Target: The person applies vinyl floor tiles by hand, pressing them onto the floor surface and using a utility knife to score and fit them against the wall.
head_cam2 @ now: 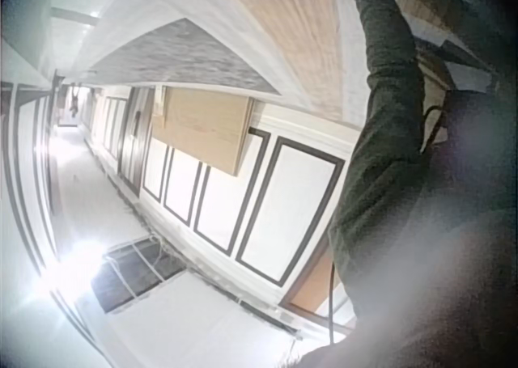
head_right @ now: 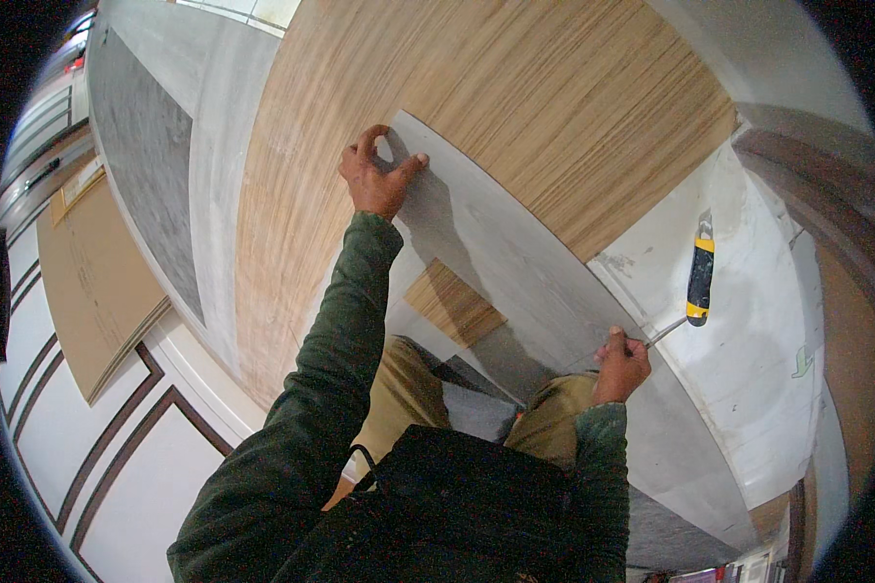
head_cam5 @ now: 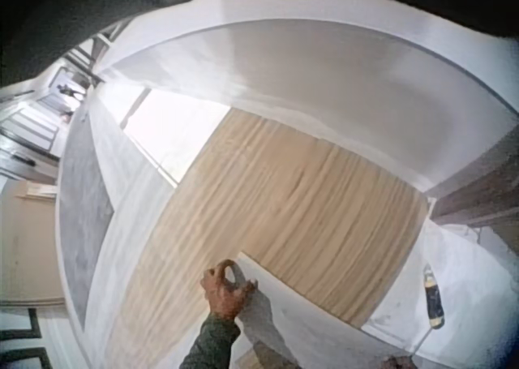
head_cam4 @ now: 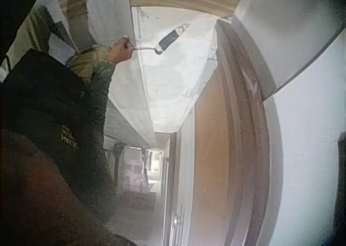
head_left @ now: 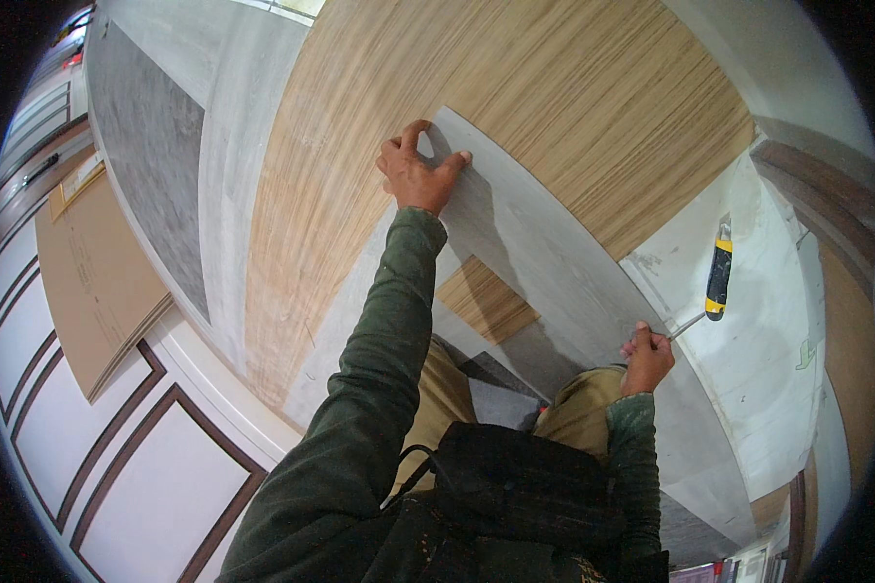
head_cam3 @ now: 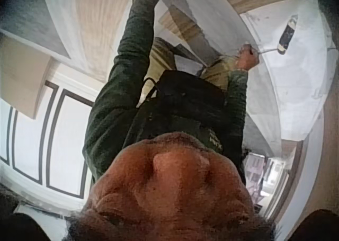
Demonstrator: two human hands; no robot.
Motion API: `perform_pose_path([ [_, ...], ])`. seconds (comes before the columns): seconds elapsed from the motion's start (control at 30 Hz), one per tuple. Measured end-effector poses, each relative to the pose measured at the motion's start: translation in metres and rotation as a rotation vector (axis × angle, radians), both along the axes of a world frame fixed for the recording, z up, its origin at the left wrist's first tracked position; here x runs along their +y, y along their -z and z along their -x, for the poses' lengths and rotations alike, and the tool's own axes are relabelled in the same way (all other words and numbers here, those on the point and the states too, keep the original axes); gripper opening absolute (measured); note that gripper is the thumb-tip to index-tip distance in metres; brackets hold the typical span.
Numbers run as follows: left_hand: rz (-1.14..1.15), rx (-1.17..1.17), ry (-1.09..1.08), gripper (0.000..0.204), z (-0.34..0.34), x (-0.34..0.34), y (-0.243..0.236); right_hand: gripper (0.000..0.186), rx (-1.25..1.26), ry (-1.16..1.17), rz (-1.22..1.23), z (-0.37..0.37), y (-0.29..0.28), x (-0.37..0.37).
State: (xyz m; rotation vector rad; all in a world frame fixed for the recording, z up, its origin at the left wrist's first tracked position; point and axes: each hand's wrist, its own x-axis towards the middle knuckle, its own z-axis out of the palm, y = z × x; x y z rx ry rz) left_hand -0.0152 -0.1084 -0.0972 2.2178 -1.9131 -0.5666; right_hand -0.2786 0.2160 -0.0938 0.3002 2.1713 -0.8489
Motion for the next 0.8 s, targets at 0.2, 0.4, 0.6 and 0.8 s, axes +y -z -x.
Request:
perform_pose_path([
  [0.2, -0.013, -0.014, 0.003, 0.066, 0.001, 0.000, -0.001, 0.028, -0.012, 0.010, -0.014, 0.001, 0.003, 0.002],
  [0.4, -0.050, 0.007, -0.041, 0.067, 0.005, 0.001, -0.003, 0.028, -0.012, 0.003, -0.002, 0.000, 0.000, 0.002],
  [0.6, 0.087, -0.080, 0.000, 0.065, 0.015, 0.031, 0.018, 0.028, -0.010, -0.039, -0.007, 0.003, 0.002, 0.005],
  [0.8, -0.082, -0.123, 0.014, 0.076, 0.049, 0.078, 0.031, 0.027, -0.018, -0.032, 0.047, 0.000, 0.009, 0.008],
])
